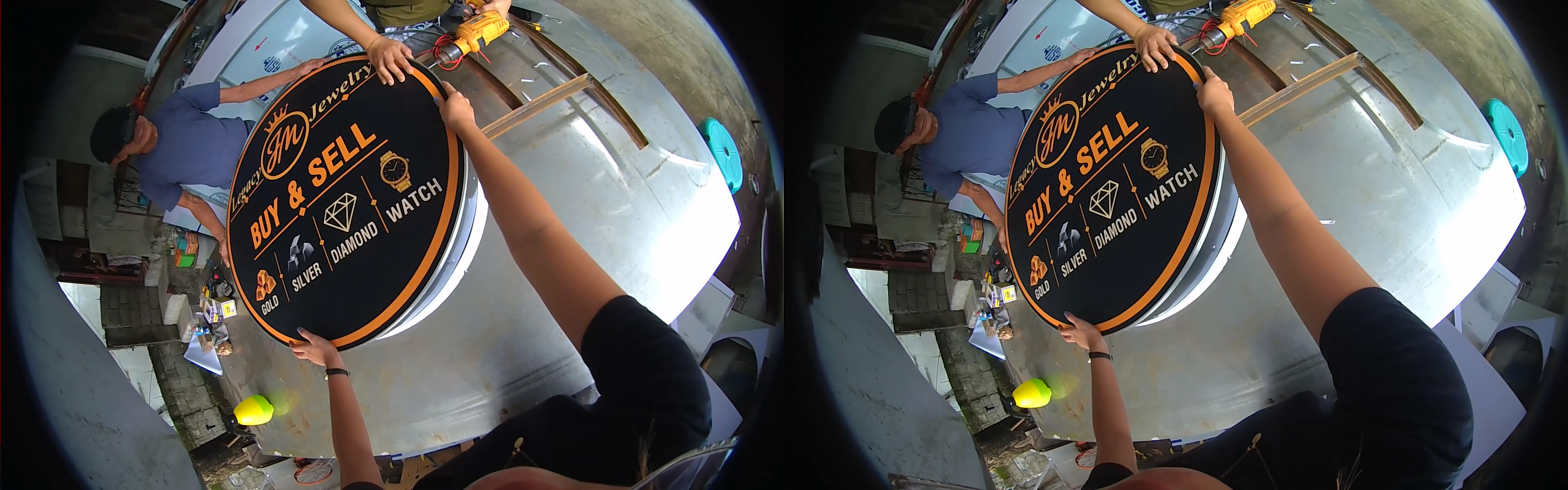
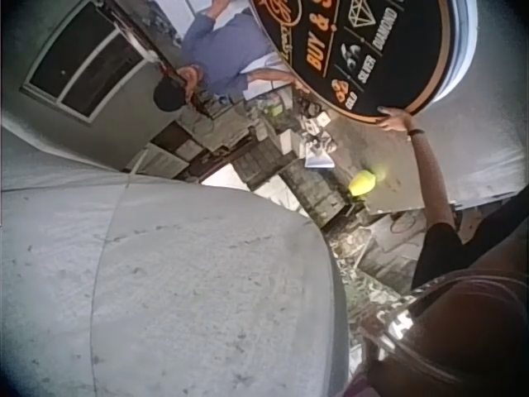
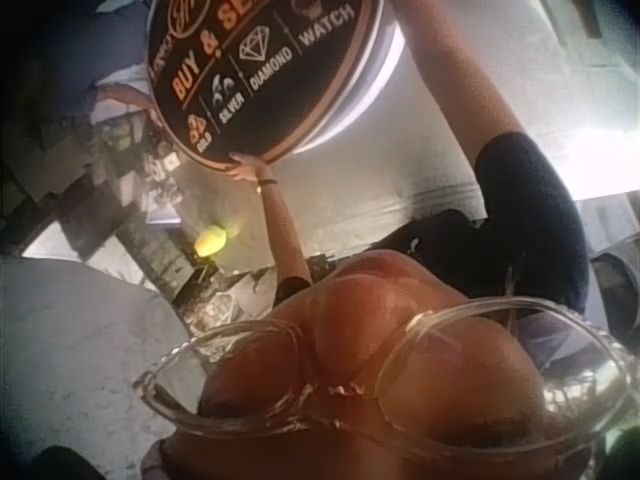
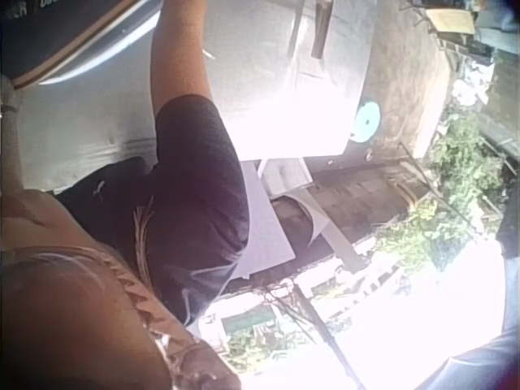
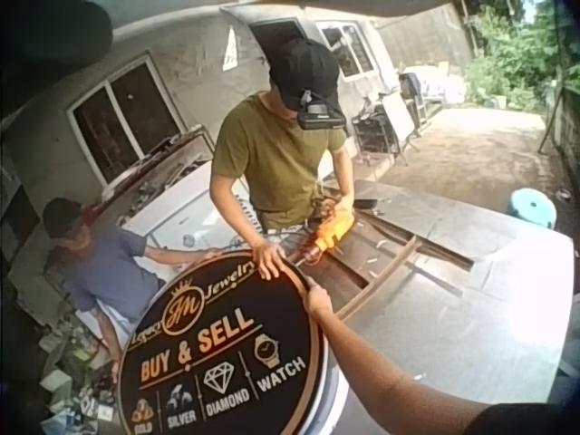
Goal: Assembling and testing a large circular backlit sign on a metal fabrication table.
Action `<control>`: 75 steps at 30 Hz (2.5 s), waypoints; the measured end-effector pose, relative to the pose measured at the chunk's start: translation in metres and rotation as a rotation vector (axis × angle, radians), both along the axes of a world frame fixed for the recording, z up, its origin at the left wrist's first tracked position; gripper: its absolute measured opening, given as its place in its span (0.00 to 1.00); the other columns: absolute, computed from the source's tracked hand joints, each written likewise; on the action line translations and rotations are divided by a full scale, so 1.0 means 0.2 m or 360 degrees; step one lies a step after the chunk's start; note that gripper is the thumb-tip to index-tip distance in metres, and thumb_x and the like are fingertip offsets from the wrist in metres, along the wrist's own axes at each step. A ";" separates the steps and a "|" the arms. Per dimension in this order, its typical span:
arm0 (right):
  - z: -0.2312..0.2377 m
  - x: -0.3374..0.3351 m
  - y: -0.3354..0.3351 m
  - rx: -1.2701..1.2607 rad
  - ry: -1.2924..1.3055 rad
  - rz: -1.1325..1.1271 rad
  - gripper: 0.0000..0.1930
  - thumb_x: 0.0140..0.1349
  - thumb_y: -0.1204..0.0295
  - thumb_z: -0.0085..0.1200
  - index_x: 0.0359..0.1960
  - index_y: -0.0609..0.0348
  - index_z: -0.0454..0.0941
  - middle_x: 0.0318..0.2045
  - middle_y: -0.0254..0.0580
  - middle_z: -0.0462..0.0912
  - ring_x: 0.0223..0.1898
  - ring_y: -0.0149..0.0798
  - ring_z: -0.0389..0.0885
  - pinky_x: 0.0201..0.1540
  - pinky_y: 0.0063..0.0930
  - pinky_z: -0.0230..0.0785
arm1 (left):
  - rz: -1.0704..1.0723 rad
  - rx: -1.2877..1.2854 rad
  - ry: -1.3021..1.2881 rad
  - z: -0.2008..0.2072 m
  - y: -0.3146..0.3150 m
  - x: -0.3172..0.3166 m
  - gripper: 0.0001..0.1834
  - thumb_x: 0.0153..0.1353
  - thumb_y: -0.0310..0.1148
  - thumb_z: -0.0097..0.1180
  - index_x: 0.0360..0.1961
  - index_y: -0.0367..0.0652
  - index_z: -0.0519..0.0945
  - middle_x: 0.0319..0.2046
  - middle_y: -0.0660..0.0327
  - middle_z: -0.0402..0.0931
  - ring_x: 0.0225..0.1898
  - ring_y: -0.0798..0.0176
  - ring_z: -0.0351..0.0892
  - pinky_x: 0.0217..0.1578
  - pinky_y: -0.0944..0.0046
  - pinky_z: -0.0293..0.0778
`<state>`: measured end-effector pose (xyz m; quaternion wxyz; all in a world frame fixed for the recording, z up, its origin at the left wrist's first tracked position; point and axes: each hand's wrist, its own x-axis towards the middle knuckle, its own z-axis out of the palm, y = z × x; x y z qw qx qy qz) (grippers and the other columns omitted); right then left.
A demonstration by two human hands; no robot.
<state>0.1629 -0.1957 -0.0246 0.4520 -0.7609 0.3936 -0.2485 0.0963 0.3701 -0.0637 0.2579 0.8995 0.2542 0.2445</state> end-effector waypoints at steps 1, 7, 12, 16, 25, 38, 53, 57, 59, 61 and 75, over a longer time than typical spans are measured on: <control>0.00 0.00 0.01 0.0001 -0.0003 0.0003 0.26 0.59 0.60 0.53 0.61 0.42 0.64 0.48 0.53 0.77 0.52 0.53 0.74 0.53 0.43 0.67 | -0.0002 0.0022 -0.0013 0.00 0.01 0.00 0.40 0.63 0.58 0.37 0.62 0.33 0.52 0.59 0.40 0.52 0.56 0.39 0.62 0.51 0.48 0.69; 0.00 0.00 0.00 0.0018 0.0002 0.0007 0.26 0.59 0.60 0.53 0.60 0.41 0.64 0.48 0.53 0.77 0.51 0.53 0.74 0.53 0.43 0.67 | -0.0007 0.0043 -0.0028 -0.01 0.01 0.00 0.40 0.63 0.59 0.37 0.61 0.33 0.53 0.59 0.40 0.52 0.55 0.39 0.63 0.51 0.48 0.69; -0.02 0.00 -0.01 -0.0010 -0.0020 0.0007 0.26 0.59 0.60 0.53 0.61 0.42 0.63 0.48 0.53 0.77 0.52 0.53 0.74 0.53 0.43 0.67 | -0.0004 0.0058 -0.0018 -0.02 0.01 0.01 0.40 0.63 0.58 0.38 0.61 0.33 0.53 0.59 0.40 0.52 0.55 0.38 0.63 0.51 0.48 0.69; -0.01 0.00 0.00 -0.0008 -0.0008 0.0009 0.26 0.59 0.60 0.53 0.61 0.43 0.63 0.49 0.53 0.76 0.52 0.53 0.74 0.53 0.43 0.66 | 0.0007 0.0017 0.0006 -0.02 0.02 0.01 0.40 0.63 0.58 0.38 0.61 0.33 0.53 0.59 0.40 0.52 0.55 0.39 0.63 0.51 0.48 0.69; 0.00 -0.01 0.00 0.0036 0.0001 0.0013 0.27 0.59 0.60 0.53 0.61 0.42 0.63 0.49 0.53 0.76 0.52 0.53 0.73 0.54 0.42 0.66 | -0.0008 0.0007 -0.0012 -0.02 0.02 0.01 0.40 0.63 0.58 0.38 0.61 0.32 0.53 0.59 0.41 0.52 0.56 0.39 0.62 0.52 0.48 0.69; 0.00 0.00 0.00 0.0036 -0.0004 0.0013 0.26 0.59 0.61 0.53 0.61 0.42 0.63 0.48 0.52 0.77 0.52 0.52 0.74 0.54 0.43 0.66 | 0.0014 0.0116 0.0034 -0.06 0.08 0.04 0.42 0.63 0.61 0.34 0.62 0.33 0.50 0.58 0.39 0.52 0.54 0.39 0.65 0.47 0.49 0.74; 0.02 -0.02 0.00 0.0070 0.0024 0.0031 0.27 0.60 0.60 0.53 0.62 0.41 0.62 0.51 0.51 0.75 0.54 0.52 0.72 0.55 0.42 0.65 | -0.0006 0.0007 -0.0002 -0.02 0.00 0.00 0.40 0.63 0.59 0.37 0.61 0.31 0.53 0.58 0.40 0.53 0.55 0.38 0.63 0.51 0.47 0.69; 0.03 -0.02 0.01 0.0107 0.0028 0.0043 0.27 0.60 0.60 0.53 0.62 0.41 0.62 0.51 0.51 0.75 0.54 0.52 0.72 0.55 0.42 0.65 | 0.0014 0.0054 -0.0013 -0.05 0.05 0.03 0.40 0.63 0.58 0.38 0.61 0.31 0.53 0.58 0.40 0.53 0.55 0.38 0.63 0.51 0.47 0.69; 0.03 -0.02 0.01 0.0095 0.0027 0.0037 0.27 0.60 0.60 0.53 0.62 0.41 0.62 0.51 0.51 0.75 0.54 0.52 0.72 0.55 0.42 0.65 | 0.0023 0.0104 0.0026 -0.07 0.08 0.04 0.40 0.63 0.60 0.35 0.63 0.36 0.51 0.59 0.41 0.51 0.54 0.41 0.65 0.48 0.50 0.73; 0.03 -0.01 0.01 0.0082 0.0024 0.0031 0.27 0.60 0.60 0.53 0.62 0.41 0.62 0.51 0.51 0.75 0.54 0.52 0.72 0.55 0.42 0.65 | 0.0018 0.0123 0.0009 -0.09 0.10 0.05 0.40 0.63 0.60 0.35 0.63 0.36 0.51 0.59 0.41 0.52 0.54 0.41 0.65 0.48 0.50 0.73; 0.02 -0.03 0.01 0.0055 0.0008 0.0043 0.27 0.60 0.60 0.52 0.62 0.42 0.61 0.51 0.53 0.75 0.54 0.53 0.72 0.55 0.43 0.64 | 0.0012 0.0117 0.0010 -0.06 0.05 0.03 0.41 0.63 0.61 0.35 0.62 0.34 0.52 0.58 0.40 0.52 0.53 0.40 0.66 0.47 0.49 0.74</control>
